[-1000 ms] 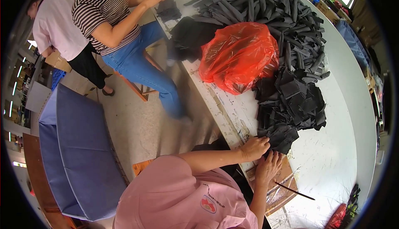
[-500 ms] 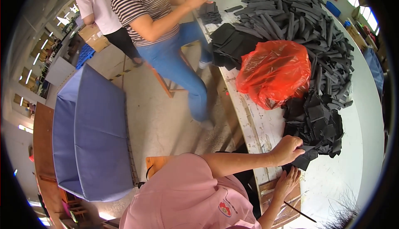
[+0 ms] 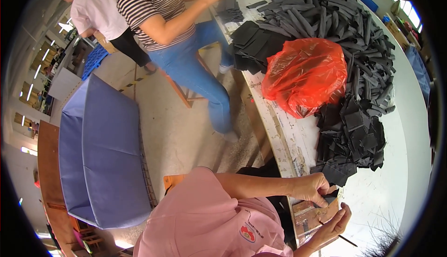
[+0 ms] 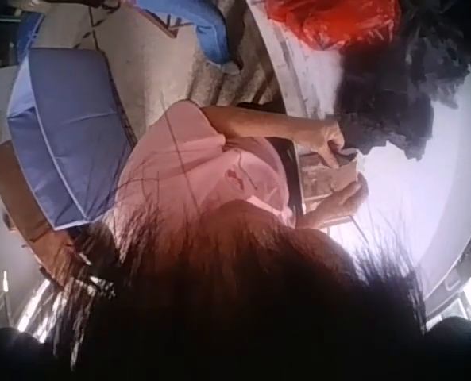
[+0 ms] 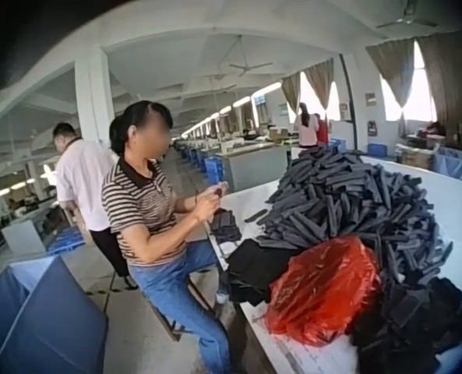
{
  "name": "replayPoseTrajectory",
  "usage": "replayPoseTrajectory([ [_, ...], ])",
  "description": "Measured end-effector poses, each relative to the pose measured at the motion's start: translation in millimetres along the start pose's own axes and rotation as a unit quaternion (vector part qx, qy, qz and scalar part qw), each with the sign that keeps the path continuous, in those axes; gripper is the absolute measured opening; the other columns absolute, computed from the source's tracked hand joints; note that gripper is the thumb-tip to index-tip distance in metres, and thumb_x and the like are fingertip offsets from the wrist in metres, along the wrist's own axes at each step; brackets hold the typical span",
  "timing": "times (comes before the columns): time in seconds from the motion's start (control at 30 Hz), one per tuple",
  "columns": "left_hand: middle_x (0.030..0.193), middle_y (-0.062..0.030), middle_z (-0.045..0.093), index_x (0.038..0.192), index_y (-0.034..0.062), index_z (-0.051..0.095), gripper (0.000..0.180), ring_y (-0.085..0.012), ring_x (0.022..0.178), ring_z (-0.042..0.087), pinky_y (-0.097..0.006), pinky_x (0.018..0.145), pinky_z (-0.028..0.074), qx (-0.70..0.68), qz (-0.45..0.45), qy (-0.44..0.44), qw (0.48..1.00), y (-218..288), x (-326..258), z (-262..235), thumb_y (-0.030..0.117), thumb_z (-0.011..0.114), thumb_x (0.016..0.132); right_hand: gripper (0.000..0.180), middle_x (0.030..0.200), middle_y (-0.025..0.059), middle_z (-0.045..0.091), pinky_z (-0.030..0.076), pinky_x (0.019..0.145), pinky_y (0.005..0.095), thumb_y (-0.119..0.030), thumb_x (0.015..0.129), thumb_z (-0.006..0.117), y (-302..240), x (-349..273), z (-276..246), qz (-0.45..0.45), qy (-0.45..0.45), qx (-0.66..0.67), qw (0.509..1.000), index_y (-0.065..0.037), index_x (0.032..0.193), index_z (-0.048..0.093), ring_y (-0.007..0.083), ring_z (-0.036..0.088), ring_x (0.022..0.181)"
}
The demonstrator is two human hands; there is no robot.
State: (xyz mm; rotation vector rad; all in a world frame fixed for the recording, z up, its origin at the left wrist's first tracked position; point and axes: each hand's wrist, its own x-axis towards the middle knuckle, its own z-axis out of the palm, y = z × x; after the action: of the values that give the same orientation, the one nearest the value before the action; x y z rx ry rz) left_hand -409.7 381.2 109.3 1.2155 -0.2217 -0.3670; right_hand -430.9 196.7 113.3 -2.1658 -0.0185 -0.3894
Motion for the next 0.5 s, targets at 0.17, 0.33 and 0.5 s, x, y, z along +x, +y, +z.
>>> replayPoseTrajectory([
  [0.17,0.047,0.0006,0.044,0.050,0.0018,0.045,0.033,-0.0053,0.043,0.041,-0.023,0.038,0.031,-0.030,-0.036,-0.112,0.993,-0.7,-14.2,16.6,0.013,0.074,0.064,0.059,0.090,0.0101,0.055,0.040,0.075,0.0267,-0.049,0.075,0.057,-26.8,-9.7,-8.2,0.033,-0.255,0.232,0.938,0.006,0.098,0.051,0.0160,0.051,0.083],
  [0.33,0.051,0.0008,0.048,0.059,0.0011,0.052,0.026,-0.0055,0.043,0.044,-0.021,0.037,0.034,0.104,-0.066,-0.124,0.985,11.3,-8.3,7.7,0.017,0.070,0.069,0.024,0.074,0.0036,0.051,0.036,0.061,0.0206,-0.018,0.069,0.066,8.7,-21.8,-7.7,0.129,-0.225,0.372,0.891,-0.001,0.082,0.054,0.0106,0.046,0.066],
  [0.5,0.060,0.0021,0.051,0.071,0.0015,0.058,0.016,-0.0038,0.055,0.046,-0.020,0.049,0.037,0.026,-0.131,-0.023,0.991,-14.8,-17.6,-0.1,0.016,0.063,0.075,0.008,0.063,-0.0012,0.052,0.033,0.050,0.0192,-0.004,0.069,0.063,-10.4,-12.6,0.5,0.206,-0.224,0.319,0.898,-0.001,0.067,0.057,0.0051,0.044,0.056],
])
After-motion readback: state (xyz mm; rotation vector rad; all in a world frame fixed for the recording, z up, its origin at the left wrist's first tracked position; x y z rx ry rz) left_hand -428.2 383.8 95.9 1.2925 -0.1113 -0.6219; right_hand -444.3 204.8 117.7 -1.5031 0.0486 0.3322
